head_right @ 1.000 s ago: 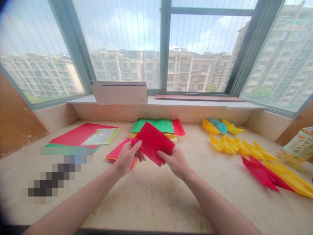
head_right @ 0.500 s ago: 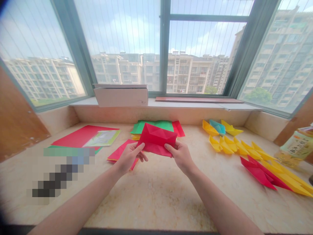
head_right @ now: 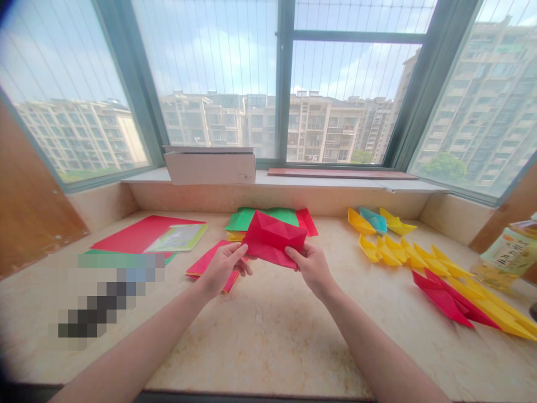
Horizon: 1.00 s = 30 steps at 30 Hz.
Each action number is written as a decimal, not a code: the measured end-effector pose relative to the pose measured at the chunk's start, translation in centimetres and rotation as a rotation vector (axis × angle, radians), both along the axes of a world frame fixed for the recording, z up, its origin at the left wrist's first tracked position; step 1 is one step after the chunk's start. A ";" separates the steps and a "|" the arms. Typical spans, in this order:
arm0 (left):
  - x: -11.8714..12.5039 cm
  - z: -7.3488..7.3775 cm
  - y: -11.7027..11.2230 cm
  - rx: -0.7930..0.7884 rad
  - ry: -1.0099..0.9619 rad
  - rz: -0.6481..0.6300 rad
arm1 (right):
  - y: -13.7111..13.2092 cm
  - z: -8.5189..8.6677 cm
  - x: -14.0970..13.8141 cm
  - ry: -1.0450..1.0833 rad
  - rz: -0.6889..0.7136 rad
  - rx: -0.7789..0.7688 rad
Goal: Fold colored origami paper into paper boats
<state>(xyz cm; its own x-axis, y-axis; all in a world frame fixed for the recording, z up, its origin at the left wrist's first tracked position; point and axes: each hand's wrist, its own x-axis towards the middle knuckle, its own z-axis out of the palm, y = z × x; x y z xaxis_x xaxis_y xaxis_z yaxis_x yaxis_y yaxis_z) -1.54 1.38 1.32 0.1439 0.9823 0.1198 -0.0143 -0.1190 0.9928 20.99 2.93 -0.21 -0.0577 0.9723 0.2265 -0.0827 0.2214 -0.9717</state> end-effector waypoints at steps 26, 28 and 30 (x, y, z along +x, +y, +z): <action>-0.1 -0.6 0.5 0.004 0.018 0.013 | 0.4 -0.5 0.1 -0.023 0.024 0.004; -0.2 -0.6 0.5 0.005 0.002 0.034 | 0.4 -0.7 0.1 -0.053 0.074 -0.010; -0.3 -0.5 0.5 -0.008 -0.001 0.029 | 0.3 -0.9 0.1 -0.090 0.125 -0.013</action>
<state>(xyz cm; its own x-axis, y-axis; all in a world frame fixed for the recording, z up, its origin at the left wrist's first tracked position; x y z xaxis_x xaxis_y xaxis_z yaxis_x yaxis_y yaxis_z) -1.80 1.89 0.79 0.1155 0.9870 0.1119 -0.0121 -0.1112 0.9937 21.05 3.26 -1.06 -0.1980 0.9591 0.2022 -0.0216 0.2020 -0.9792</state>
